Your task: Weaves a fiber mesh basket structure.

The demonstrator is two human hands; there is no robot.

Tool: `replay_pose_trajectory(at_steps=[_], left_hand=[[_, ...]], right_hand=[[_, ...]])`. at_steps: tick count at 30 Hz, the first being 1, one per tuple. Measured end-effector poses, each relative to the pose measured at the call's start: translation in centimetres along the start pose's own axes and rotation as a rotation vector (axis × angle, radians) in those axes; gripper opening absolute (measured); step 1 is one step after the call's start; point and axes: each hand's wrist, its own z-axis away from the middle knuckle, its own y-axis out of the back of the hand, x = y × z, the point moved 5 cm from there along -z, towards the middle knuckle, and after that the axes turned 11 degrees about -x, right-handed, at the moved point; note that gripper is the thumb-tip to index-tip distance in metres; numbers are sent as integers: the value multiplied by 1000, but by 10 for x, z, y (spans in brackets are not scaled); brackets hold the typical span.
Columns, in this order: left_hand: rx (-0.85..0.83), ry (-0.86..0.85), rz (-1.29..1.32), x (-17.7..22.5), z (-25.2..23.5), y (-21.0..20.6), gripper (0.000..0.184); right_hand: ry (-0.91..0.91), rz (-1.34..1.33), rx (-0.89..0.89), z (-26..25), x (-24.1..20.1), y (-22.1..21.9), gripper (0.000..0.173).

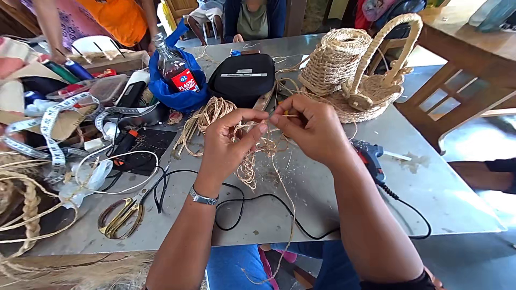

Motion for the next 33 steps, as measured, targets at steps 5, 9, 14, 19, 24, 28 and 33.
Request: replay_pose_trajectory(at_steps=[5,9,14,19,24,28,33], left_hand=[[28,-54,-134,3,-2,-1,18],[40,-105,-222,2,-3,-3,15],[24,-143,-426,2,-3,-12,15],[30,-194,-550,7,-1,-18,13],[34,-218,-561,10,0,-20,10],[32,-189,-535,8,-1,-19,13],[12,-148,-413,7,-3,-15,19]], right_hand=[[35,27,12,-3,1,0,11],[85,83,41,-4,1,0,14],[55,90,68,-4,3,0,23],[31,81,131,-3,4,-1,28],[23,91,148,-4,6,1,27],[31,85,166,-8,12,3,29],[-31,44,151,-8,16,3,32]])
